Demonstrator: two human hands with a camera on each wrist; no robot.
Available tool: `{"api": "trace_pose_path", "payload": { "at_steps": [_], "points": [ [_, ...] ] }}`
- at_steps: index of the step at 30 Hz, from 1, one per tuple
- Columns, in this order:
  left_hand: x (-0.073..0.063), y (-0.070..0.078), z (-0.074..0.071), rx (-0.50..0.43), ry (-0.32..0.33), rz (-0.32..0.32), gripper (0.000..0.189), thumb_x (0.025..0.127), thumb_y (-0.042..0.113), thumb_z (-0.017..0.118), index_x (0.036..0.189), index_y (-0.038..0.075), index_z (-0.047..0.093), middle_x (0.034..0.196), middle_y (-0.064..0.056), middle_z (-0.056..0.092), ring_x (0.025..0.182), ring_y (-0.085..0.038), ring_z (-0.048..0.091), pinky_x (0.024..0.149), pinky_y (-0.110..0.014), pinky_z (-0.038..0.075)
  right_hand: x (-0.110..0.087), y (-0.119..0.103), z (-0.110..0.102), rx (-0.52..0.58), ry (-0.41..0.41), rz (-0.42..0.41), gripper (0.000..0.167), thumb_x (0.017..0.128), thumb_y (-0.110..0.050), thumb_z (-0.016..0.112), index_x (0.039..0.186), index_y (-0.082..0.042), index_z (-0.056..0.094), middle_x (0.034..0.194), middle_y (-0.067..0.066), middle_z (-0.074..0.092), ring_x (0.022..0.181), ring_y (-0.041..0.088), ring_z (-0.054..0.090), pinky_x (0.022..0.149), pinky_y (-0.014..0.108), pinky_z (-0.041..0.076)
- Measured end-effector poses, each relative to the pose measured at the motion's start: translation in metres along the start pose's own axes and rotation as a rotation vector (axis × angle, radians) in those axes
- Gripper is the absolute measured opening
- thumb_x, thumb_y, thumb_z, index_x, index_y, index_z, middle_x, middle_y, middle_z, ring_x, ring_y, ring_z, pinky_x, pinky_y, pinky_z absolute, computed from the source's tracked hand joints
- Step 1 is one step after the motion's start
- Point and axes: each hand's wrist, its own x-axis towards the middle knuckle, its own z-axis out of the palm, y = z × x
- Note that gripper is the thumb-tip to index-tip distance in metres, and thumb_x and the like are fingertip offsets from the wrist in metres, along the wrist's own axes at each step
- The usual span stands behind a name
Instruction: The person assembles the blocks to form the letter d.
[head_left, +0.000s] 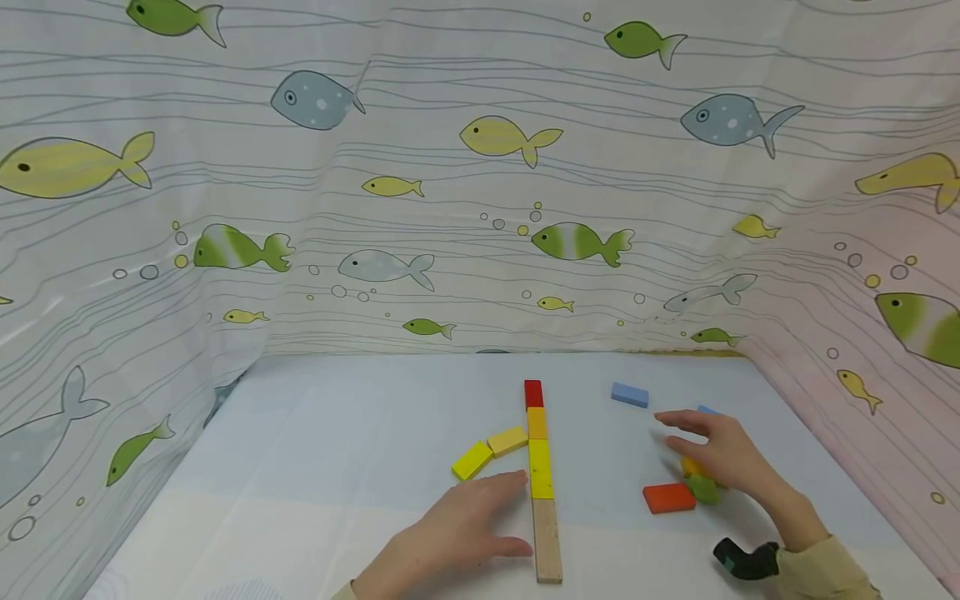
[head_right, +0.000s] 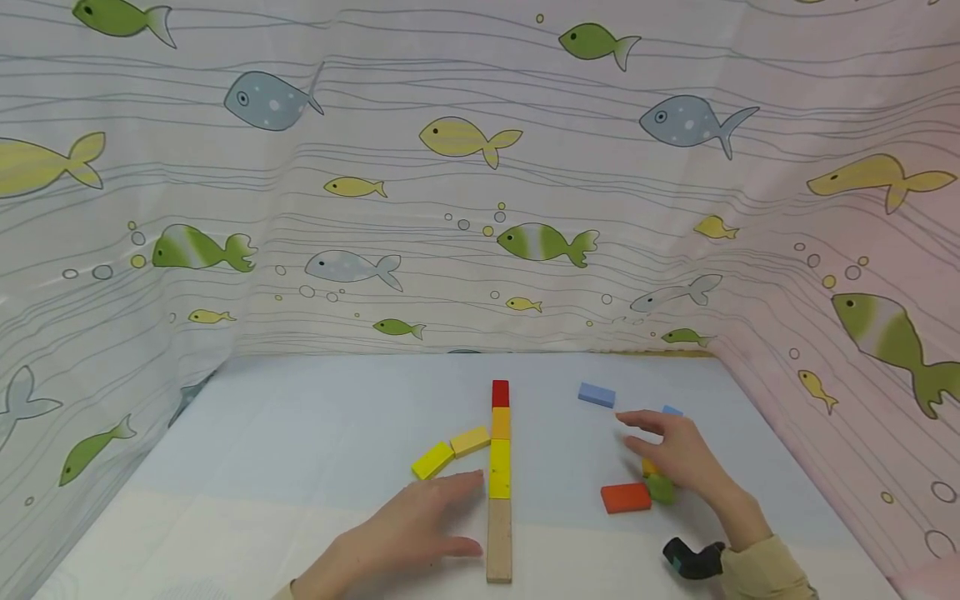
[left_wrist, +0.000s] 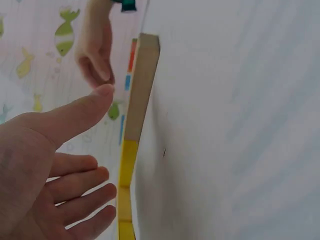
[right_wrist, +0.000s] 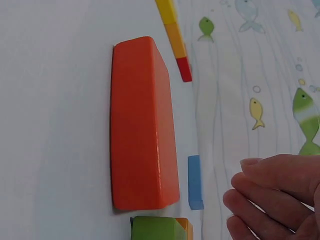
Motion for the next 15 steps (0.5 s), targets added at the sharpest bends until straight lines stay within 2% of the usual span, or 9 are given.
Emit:
{"api": "trace_pose_path", "payload": {
  "at_steps": [7, 15],
  "points": [
    [0.001, -0.023, -0.02, -0.066, 0.095, -0.103, 0.06, 0.088, 0.039, 0.076, 0.14, 0.013, 0.059, 0.137, 0.002, 0.063, 0.126, -0.018, 0.059, 0.106, -0.042, 0.05, 0.001, 0.009, -0.006, -0.005, -0.034, 0.01, 0.034, 0.093, -0.025, 0.072, 0.125, -0.014, 0.071, 0.126, 0.007, 0.069, 0.119, 0.039, 0.062, 0.097, 0.059, 0.051],
    [-0.001, -0.044, -0.036, -0.072, 0.227, -0.138, 0.047, 0.089, 0.023, 0.075, 0.133, 0.009, 0.064, 0.134, -0.005, 0.066, 0.124, -0.029, 0.061, 0.104, -0.051, 0.049, -0.001, 0.022, -0.017, 0.018, -0.101, 0.012, 0.033, 0.092, -0.022, 0.072, 0.123, -0.013, 0.07, 0.122, 0.01, 0.071, 0.118, 0.038, 0.063, 0.095, 0.054, 0.054]
  ]
}}
